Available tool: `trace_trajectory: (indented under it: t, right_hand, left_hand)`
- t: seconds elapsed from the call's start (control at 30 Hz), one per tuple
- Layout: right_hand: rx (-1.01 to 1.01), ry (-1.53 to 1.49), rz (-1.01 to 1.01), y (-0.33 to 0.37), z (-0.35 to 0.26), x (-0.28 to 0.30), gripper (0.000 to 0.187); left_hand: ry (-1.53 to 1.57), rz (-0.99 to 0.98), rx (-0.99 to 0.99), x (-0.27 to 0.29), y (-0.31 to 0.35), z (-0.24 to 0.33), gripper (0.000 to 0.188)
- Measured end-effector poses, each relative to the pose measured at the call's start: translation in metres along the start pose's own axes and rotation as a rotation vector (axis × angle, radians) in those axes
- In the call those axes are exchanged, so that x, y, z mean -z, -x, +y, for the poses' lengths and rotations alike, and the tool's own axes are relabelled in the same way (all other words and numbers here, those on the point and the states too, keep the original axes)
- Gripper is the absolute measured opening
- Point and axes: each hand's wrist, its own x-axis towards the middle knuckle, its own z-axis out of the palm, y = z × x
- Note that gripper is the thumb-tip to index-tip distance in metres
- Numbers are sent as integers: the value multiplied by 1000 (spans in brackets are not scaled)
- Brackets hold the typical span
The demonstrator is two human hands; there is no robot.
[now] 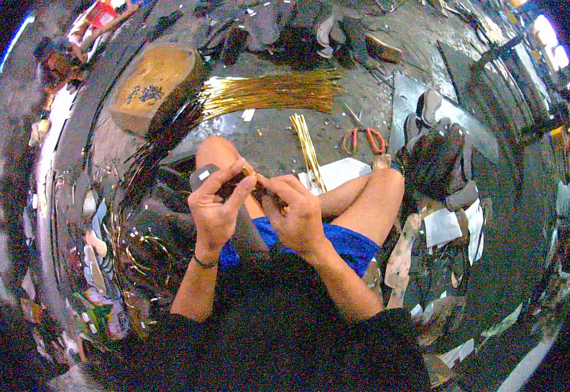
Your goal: The person sits on the floor and wraps gold-colored strips around dark shoe parts. They repeatedly pick up a shoe part, wrap the strip around it, and use scissors to cut the strip. The process is repeated for multiple shoe parts.
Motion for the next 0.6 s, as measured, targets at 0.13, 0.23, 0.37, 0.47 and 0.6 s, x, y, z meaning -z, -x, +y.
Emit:
trace_trajectory:
  t: [0.13, 0.23, 0.37, 0.47, 0.6]
  right_hand:
    - [121, 114, 128, -2, -10, -11, 31]
    - [116, 113, 130, -6, -10, -12, 26]
    - [-26, -40, 92, -8, -14, -10, 19]
    - [-167, -182, 0, -6, -16, -13, 17]
    - [-253, -185, -52, -8, -11, -18, 21]
  left_hand:
    - [-127, 29, -55, 1, 8, 3, 23]
    - [-273, -11, -194, 6, 8, 2, 31]
    - [-532, 131, -112, 43, 10, -40, 59]
    - [-881, 315, -127, 72, 17, -90, 85]
    - [-267, 200, 155, 62, 30, -75, 64]
